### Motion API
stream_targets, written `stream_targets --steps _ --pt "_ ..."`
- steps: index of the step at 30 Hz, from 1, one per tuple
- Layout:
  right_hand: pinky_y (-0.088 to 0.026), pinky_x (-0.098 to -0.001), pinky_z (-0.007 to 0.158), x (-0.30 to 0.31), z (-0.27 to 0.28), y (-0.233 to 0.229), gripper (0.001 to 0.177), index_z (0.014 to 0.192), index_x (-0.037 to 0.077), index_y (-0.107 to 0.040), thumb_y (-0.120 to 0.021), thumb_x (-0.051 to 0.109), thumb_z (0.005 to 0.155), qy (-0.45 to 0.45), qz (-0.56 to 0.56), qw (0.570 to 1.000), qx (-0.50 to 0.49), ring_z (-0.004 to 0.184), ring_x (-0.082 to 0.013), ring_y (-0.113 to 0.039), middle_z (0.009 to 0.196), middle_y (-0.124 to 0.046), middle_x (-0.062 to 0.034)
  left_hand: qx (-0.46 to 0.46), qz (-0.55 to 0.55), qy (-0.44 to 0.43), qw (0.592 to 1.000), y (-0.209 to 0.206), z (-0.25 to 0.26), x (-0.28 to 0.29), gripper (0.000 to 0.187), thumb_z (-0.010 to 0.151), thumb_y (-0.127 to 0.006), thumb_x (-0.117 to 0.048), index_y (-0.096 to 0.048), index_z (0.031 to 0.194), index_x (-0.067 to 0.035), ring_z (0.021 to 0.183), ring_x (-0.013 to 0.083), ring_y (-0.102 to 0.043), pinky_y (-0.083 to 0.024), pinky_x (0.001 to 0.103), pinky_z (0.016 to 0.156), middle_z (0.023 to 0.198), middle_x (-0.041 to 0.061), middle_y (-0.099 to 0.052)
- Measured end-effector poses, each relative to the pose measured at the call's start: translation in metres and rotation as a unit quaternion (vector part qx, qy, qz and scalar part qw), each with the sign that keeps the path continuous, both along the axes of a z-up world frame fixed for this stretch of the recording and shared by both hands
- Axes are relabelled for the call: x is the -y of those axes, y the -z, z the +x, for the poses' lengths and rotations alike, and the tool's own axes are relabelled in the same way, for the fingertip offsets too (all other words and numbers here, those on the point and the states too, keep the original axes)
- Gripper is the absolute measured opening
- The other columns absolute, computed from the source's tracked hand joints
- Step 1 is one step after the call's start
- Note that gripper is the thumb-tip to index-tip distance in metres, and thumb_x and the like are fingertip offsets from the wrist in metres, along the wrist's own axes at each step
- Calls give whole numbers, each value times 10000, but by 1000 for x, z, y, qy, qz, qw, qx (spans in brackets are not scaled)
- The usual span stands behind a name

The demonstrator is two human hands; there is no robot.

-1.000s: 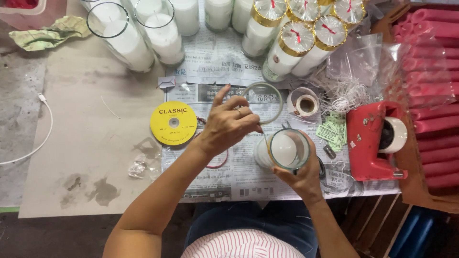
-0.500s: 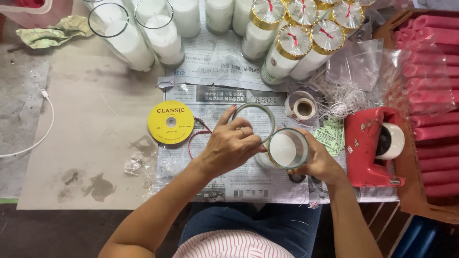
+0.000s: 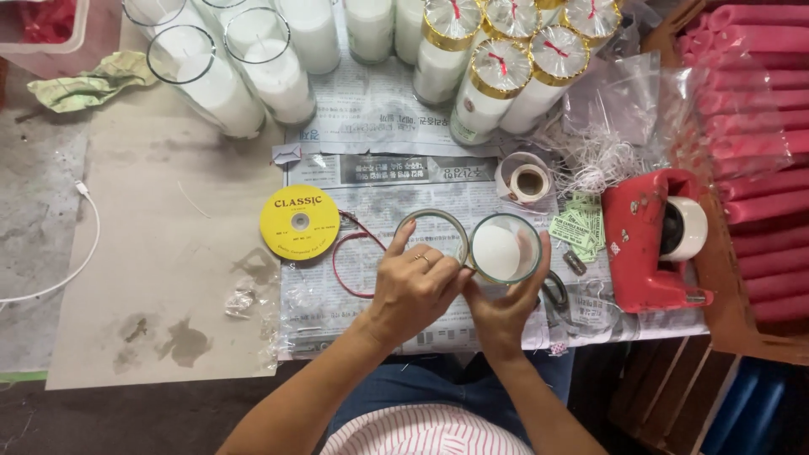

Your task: Applying adhesive labels and decorative ribbons to glass candle jars at a production station.

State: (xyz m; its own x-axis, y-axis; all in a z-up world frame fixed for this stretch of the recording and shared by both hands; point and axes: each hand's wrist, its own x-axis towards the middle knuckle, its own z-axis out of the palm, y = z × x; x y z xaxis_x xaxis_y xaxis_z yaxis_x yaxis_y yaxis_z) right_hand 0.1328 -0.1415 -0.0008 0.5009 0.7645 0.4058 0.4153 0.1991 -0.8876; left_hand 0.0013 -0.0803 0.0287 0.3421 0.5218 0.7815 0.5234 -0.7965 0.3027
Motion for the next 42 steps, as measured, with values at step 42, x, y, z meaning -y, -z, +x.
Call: stream_targets --steps 42 --pt "-578 -442 887 -49 126 -24 912 1502 35 -473 -831 17 663 -492 -203 833 -151 1206 -277 -638 1406 -644 -208 -51 -73 88 992 -15 -26 -38 218 870 -788 -356 -671 772 -200 943 199 -681 -294 630 1151 668 -28 -623"
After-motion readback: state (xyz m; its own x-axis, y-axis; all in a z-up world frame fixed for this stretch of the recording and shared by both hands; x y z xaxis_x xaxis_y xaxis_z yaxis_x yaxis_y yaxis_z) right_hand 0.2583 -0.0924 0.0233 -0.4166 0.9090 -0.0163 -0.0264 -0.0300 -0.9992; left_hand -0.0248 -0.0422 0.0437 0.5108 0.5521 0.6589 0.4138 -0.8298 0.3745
